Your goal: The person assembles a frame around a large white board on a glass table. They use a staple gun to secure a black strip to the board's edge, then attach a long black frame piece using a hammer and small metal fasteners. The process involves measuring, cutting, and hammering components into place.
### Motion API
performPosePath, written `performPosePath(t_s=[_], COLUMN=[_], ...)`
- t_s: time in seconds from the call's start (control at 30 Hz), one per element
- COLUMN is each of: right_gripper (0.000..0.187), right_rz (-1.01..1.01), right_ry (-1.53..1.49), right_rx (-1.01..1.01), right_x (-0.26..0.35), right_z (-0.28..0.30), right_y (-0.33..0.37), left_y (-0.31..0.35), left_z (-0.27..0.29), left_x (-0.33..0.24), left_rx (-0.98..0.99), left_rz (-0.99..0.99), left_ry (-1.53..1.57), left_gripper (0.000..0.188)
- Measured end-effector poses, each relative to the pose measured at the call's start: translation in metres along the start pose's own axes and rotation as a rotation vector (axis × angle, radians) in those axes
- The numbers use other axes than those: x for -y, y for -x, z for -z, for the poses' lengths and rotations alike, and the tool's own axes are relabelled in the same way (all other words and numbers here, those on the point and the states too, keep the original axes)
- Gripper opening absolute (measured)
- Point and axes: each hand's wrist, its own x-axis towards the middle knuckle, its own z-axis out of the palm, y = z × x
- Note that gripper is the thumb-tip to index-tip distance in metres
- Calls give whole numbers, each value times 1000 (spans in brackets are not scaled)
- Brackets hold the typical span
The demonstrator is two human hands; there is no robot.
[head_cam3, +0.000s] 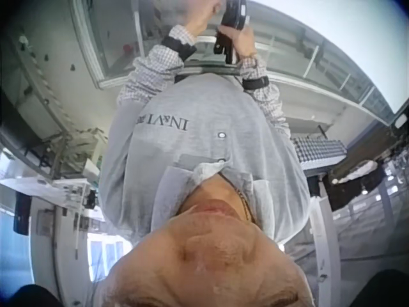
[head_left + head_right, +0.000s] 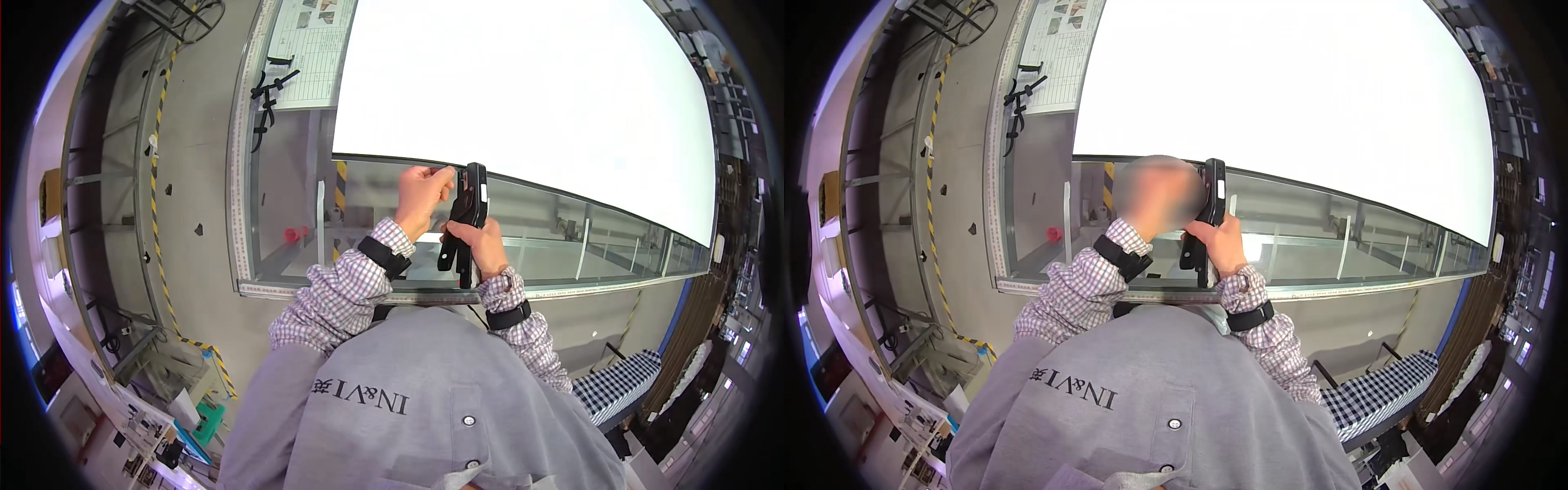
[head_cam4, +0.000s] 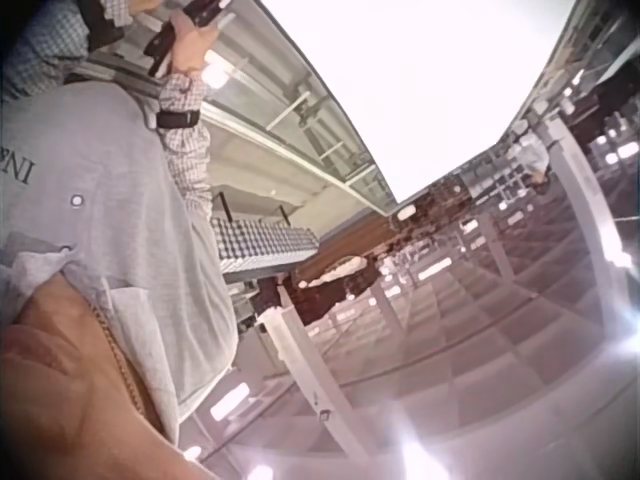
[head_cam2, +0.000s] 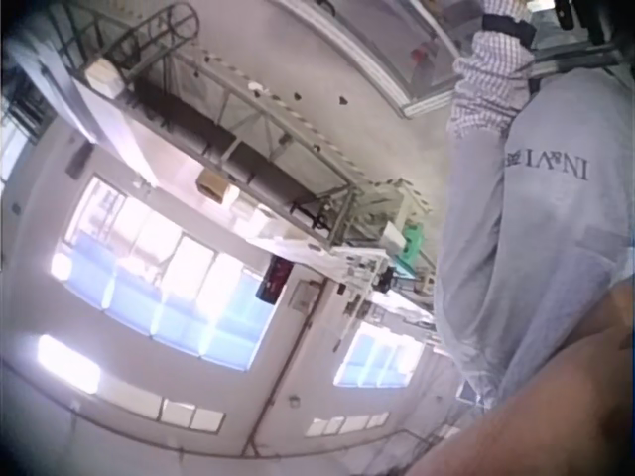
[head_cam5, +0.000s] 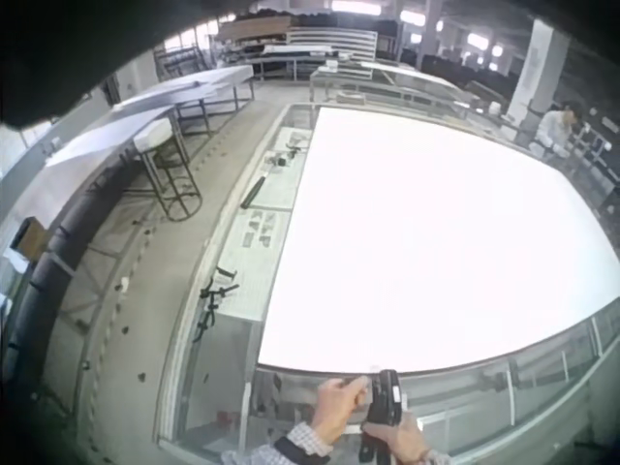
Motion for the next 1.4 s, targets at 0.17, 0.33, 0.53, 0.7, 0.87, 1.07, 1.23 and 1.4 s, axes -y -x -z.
performPosePath(t_s=[0.17,0.33,0.53,0.7,0.87,1.07,1.23,1.4], right_gripper=[17,24,28,48,53,67,55,33], right_rz=[-20,71,-100,65,229,601,878,733], right_ry=[-35,85,-211,357,804,1122,869,644], right_rx=[-60,-253,-43,-128,-260,-536,-538,-660], right_x=[-8,-29,-29,-30,-41,-89,-105,-164], right_z=[-16,-29,-28,-4,38,133,225,360], right_y=[8,3,7,31,62,67,97,129], left_y=[4,6,4,19,18,17,31,74], left_z=[12,19,30,26,33,46,29,-145], left_x=[-3,-1,1,4,15,25,87,136], left_rx=[62,46,66,117,30,-211,-488,-126], left_rz=[54,61,19,11,-48,-152,-549,-459], left_ry=[-51,-127,-245,-352,-321,-380,-750,-789], left_gripper=[16,14,18,18,15,17,18,17])
